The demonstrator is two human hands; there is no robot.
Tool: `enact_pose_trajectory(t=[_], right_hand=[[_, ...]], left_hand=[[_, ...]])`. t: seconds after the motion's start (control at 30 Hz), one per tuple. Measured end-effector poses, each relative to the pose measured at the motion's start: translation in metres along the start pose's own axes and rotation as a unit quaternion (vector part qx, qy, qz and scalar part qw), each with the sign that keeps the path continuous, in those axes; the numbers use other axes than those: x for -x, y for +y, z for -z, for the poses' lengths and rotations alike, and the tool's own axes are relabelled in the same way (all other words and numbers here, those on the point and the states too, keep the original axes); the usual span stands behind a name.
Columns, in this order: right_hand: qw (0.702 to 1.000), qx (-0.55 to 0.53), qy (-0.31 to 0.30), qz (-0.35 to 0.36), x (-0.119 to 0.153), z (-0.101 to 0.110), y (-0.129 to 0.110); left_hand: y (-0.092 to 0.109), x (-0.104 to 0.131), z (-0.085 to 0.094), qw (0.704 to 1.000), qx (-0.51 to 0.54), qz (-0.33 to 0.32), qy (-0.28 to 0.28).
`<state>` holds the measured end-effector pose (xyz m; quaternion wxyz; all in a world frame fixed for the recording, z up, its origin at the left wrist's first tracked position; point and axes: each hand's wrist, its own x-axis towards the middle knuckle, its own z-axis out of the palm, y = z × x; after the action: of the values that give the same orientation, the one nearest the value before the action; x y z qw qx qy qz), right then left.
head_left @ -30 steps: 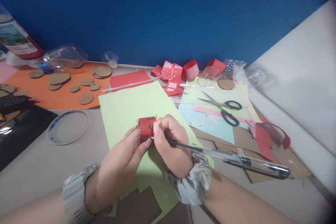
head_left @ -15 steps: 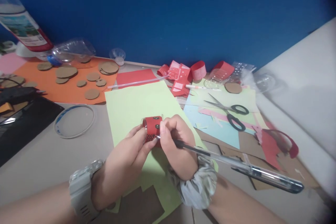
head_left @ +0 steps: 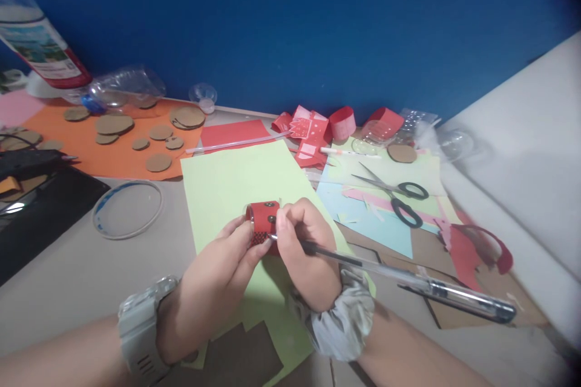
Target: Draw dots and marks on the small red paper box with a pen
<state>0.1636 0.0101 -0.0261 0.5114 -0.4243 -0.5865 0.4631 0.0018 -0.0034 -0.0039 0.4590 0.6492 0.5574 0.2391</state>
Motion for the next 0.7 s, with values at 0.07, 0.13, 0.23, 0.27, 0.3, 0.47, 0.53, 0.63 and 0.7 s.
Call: enact_pose_trajectory(t=[0.07,0.13,0.23,0.27,0.3,0.47,0.53,0.63,0.7], right_hand=[[1.0,0.004,0.003,0.002,-0.0003,0.0,0.0003],[1.0,0.007,-0.007,0.005,-0.0006,-0.0001,0.0002],[1.0,0.007,-0.003,0.002,-0.0009,-0.0001,-0.0004],[1.0,0.006,0.0,0.001,-0.0009,-0.0003,-0.0006],[1.0,0.004,0.001,0.002,-0.0008,-0.0004,-0.0007],[1.0,0.001,-0.002,-0.013,0.0003,-0.0011,0.0004],[1.0,-0.001,0.001,-0.02,0.0005,-0.0009,0.0008],[1.0,-0.007,-0.01,-0.01,0.0001,-0.0006,0.0009],[1.0,-0.011,-0.009,-0.011,-0.0001,-0.0006,0.0008]], left_hand=[[-0.0004,0.0005,-0.0006,1.0,-0.006,0.008,0.0],[-0.0007,0.0008,-0.0006,1.0,-0.006,0.011,0.001],[-0.0007,0.0003,-0.0001,1.0,-0.001,0.006,0.001],[-0.0005,0.0,0.0,1.0,-0.001,0.005,0.001],[-0.0001,-0.0003,0.0001,1.0,-0.002,0.006,0.0],[0.0032,-0.0009,0.0003,1.0,0.011,0.006,-0.001],[0.0036,-0.0005,0.0002,1.0,0.013,0.006,-0.003],[0.0026,0.0,-0.0001,1.0,0.005,0.007,-0.001],[0.0015,-0.0001,-0.0001,1.0,0.003,0.002,0.0]])
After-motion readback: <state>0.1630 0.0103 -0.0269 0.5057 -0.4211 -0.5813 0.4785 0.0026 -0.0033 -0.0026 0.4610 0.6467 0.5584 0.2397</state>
